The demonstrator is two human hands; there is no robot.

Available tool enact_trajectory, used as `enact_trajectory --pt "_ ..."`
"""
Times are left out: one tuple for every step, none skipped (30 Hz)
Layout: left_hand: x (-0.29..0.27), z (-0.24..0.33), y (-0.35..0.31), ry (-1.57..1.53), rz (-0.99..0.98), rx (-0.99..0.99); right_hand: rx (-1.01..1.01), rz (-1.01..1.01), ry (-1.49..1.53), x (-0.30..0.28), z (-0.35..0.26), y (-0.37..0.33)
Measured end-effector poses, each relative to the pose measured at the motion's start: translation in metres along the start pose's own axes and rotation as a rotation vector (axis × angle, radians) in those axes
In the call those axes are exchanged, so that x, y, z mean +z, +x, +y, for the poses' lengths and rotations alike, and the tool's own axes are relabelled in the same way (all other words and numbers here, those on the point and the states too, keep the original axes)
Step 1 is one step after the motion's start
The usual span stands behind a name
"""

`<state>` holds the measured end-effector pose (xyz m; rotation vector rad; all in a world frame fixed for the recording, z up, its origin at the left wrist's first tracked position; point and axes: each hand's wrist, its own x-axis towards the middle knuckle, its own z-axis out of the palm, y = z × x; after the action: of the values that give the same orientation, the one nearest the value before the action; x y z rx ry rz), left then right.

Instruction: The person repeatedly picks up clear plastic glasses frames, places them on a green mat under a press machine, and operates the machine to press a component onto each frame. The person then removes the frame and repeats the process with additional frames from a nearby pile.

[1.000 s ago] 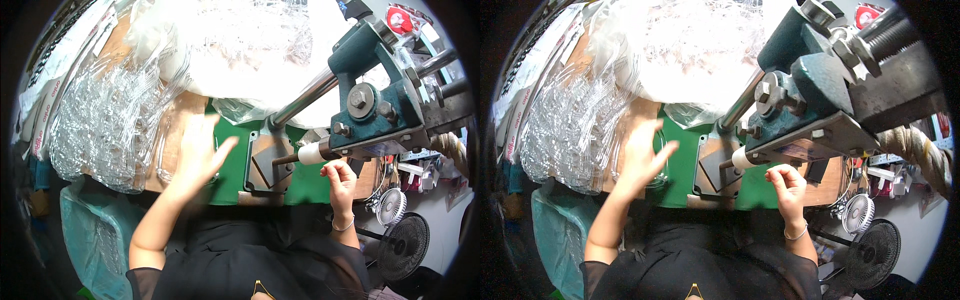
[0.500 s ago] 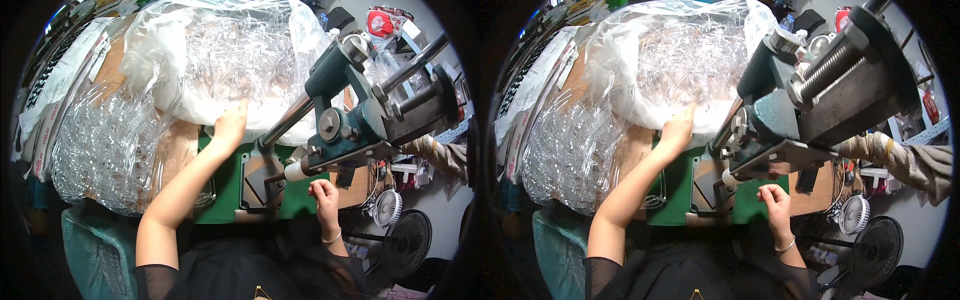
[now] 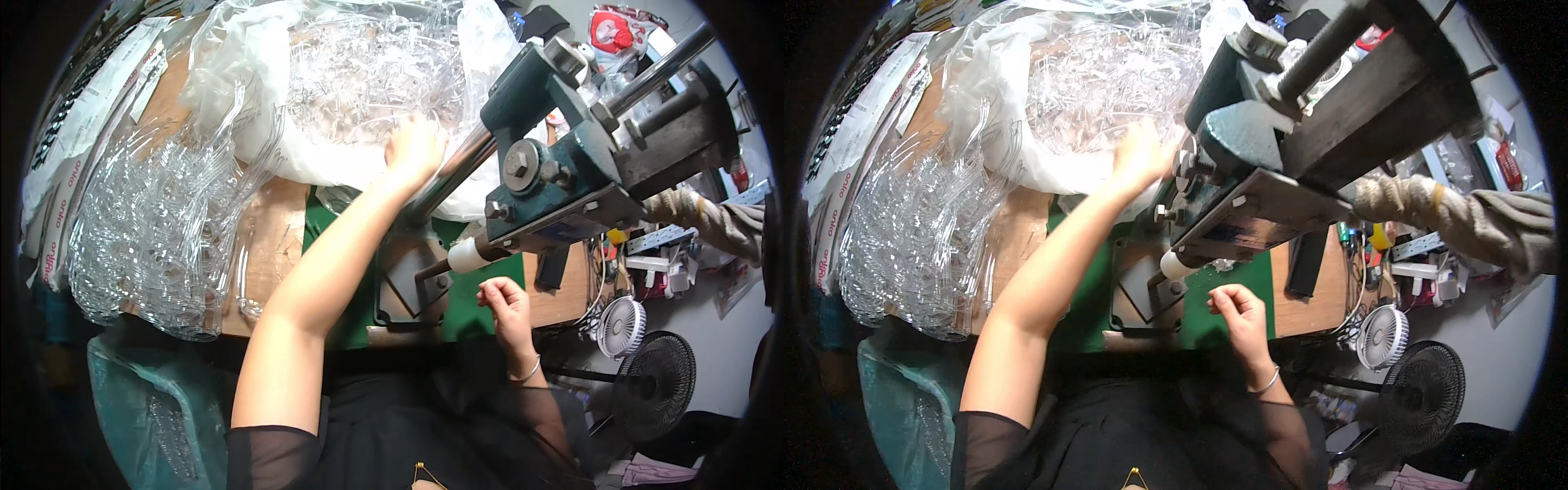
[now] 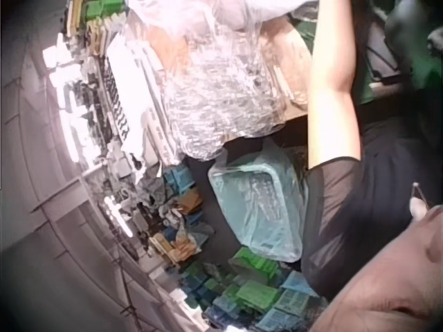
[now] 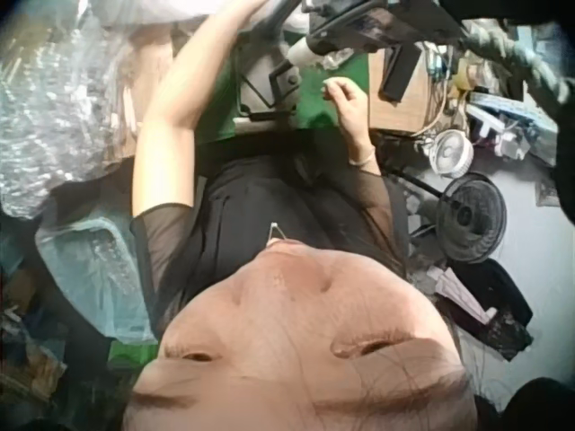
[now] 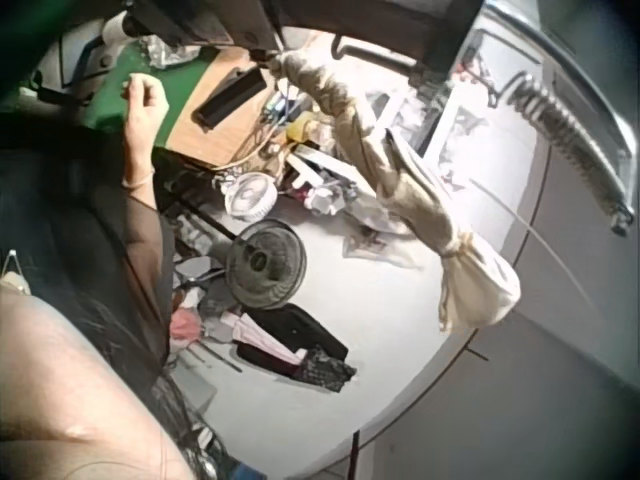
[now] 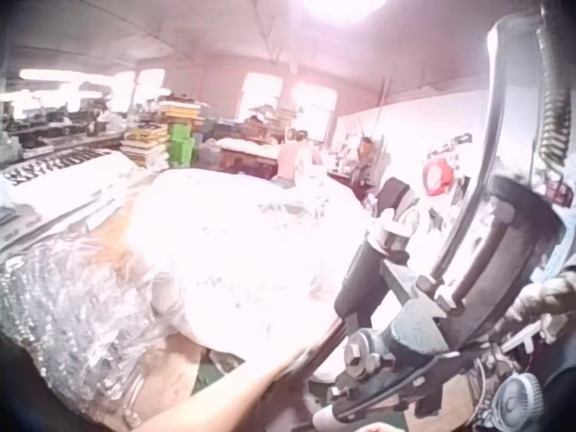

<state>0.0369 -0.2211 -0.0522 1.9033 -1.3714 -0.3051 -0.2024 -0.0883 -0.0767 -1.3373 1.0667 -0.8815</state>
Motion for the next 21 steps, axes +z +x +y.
enact_trajectory --pt "0.01 -0.007 0.0 -0.026 -0.05 0.058 -0.008 -0.011 -0.064 0.001 -0.002 -0.003" --pt "0.017 -0.016 0.002 -0.05 -0.099 0.115 -0.046 -0.04 -0.103 -0.001 -0.004 -0.007" --pt "0.017 -0.02 0.002 -0.038 -0.174 0.156 -0.029 -0.028 -0.109 -0.005 0.0 -0.014" --pt "0.015 -0.024 0.005 -0.026 -0.248 0.196 -0.012 -0.019 -0.114 -0.011 0.003 -0.018" --pt "0.012 -0.029 0.008 -0.014 -0.321 0.234 0.002 -0.003 -0.125 -0.016 0.006 -0.017" --pt "0.011 -0.034 0.005 -0.068 -0.309 0.296 0.039 0.03 -0.113 -0.024 0.015 -0.016" --pt "-0.001 -0.022 -0.001 0.065 -0.346 0.247 0.063 0.071 -0.074 -0.027 0.02 -0.015" --pt "-0.011 -0.011 -0.008 0.199 -0.381 0.198 0.085 0.113 -0.034 -0.03 0.023 -0.015" --pt "-0.01 -0.015 -0.01 0.252 -0.307 0.231 0.096 0.1 -0.019 -0.023 0.025 -0.012" --pt "-0.002 -0.021 -0.01 0.3 -0.235 0.267 0.107 0.091 -0.007 -0.014 0.026 -0.009" --pt "0.005 -0.027 -0.011 0.349 -0.164 0.303 0.088 0.019 -0.061 -0.006 0.023 -0.008" --pt "0.014 -0.033 -0.008 0.37 -0.123 0.314 0.073 -0.04 -0.094 0.0 0.019 -0.008" --pt "0.019 -0.038 -0.005 0.398 -0.083 0.325 0.055 -0.069 -0.127 0.001 0.019 -0.01" --pt "0.023 -0.044 -0.003 0.426 -0.044 0.336 0.037 -0.099 -0.159 0.003 0.019 -0.013" --pt "0.02 -0.043 -0.004 0.416 -0.084 0.318 0.011 -0.102 -0.216 -0.003 0.021 -0.014" --pt "0.009 -0.04 -0.01 0.41 -0.137 0.299 -0.004 -0.104 -0.267 -0.012 0.024 -0.019" --pt "0.0 -0.036 -0.015 0.405 -0.19 0.279 0.041 -0.075 -0.277 -0.018 0.024 -0.018" --pt "-0.003 -0.031 -0.016 0.367 -0.192 0.309 0.073 -0.044 -0.217 -0.026 0.026 -0.014" --pt "-0.003 -0.024 -0.02 0.296 -0.114 0.374 0.085 0.013 -0.194 -0.027 0.028 -0.013" --pt "0.001 -0.017 -0.024 0.223 -0.035 0.437 0.096 0.071 -0.171 -0.027 0.031 -0.015" --pt "0.01 -0.018 -0.016 0.194 -0.001 0.423 0.089 0.091 -0.15 -0.023 0.033 -0.012"
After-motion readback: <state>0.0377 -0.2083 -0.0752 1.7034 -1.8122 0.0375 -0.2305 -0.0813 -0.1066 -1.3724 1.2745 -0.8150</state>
